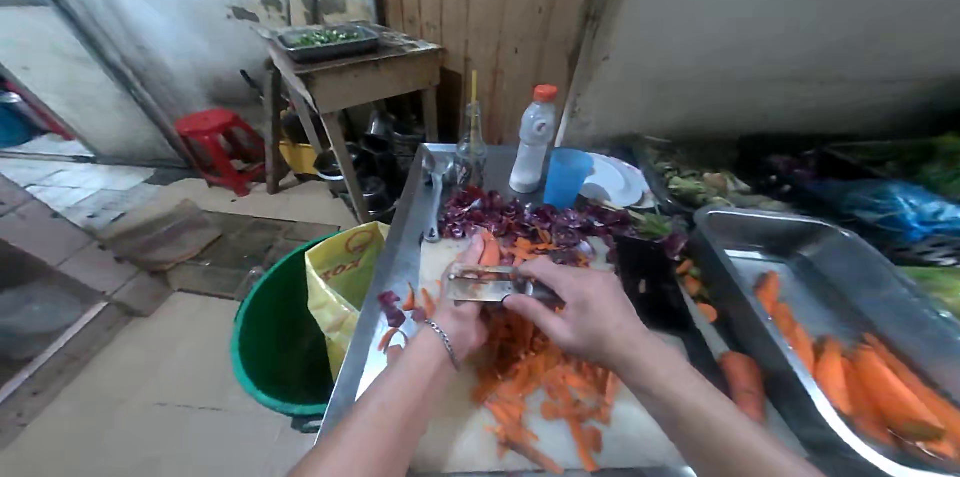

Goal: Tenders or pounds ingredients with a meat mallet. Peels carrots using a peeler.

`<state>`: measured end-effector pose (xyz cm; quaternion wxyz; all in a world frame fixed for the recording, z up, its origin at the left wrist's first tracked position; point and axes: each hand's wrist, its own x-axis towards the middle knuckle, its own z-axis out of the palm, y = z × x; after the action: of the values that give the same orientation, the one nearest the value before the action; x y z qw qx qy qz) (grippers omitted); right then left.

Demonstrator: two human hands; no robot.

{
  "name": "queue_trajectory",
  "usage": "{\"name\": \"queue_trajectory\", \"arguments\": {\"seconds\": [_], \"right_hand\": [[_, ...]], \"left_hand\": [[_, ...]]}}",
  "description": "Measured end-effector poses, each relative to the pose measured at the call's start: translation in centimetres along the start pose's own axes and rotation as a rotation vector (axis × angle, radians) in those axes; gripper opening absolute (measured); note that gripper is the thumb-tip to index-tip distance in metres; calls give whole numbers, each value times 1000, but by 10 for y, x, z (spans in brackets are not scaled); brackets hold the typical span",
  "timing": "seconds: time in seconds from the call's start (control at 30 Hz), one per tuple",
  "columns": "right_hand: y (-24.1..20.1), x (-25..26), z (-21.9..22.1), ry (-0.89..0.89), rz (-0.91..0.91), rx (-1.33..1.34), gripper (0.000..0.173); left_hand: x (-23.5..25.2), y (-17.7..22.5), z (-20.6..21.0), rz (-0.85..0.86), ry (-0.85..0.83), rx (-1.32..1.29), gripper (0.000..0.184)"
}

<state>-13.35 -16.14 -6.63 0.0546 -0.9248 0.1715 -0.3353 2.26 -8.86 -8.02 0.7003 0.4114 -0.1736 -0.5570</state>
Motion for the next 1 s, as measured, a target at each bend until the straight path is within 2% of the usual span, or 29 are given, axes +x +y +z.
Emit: {"name": "queue_trajectory", "arguments": {"seconds": [0.2, 0.4, 0.47, 0.57, 0.67, 0.8, 0.93, 1.0], "right_hand": [[-1, -5, 8, 1, -1, 47, 47], [2, -6, 7, 64, -87, -1, 44], [10, -6, 6, 51, -12, -18, 43], [29, -7, -2, 18, 186, -29, 45], [20, -16, -7, 8, 155, 77, 46], [6, -18, 0, -5, 39, 87, 44], [26, -16, -2, -7, 201, 14, 45], [25, -18, -7, 1, 212, 19, 46]], "left_hand": [[0, 1, -2, -5, 4, -18, 47], [-8, 2, 1, -9, 1, -6, 45], [-10, 3, 6, -50, 46, 51, 48], [-12, 4, 8, -62, -54, 124, 57], [-10, 3, 10, -62, 3, 109, 56], [-11, 1, 2, -49, -18, 77, 52], [-14, 2, 10, -72, -40, 153, 48], [-14, 1, 11, -72, -47, 173, 47]]}}
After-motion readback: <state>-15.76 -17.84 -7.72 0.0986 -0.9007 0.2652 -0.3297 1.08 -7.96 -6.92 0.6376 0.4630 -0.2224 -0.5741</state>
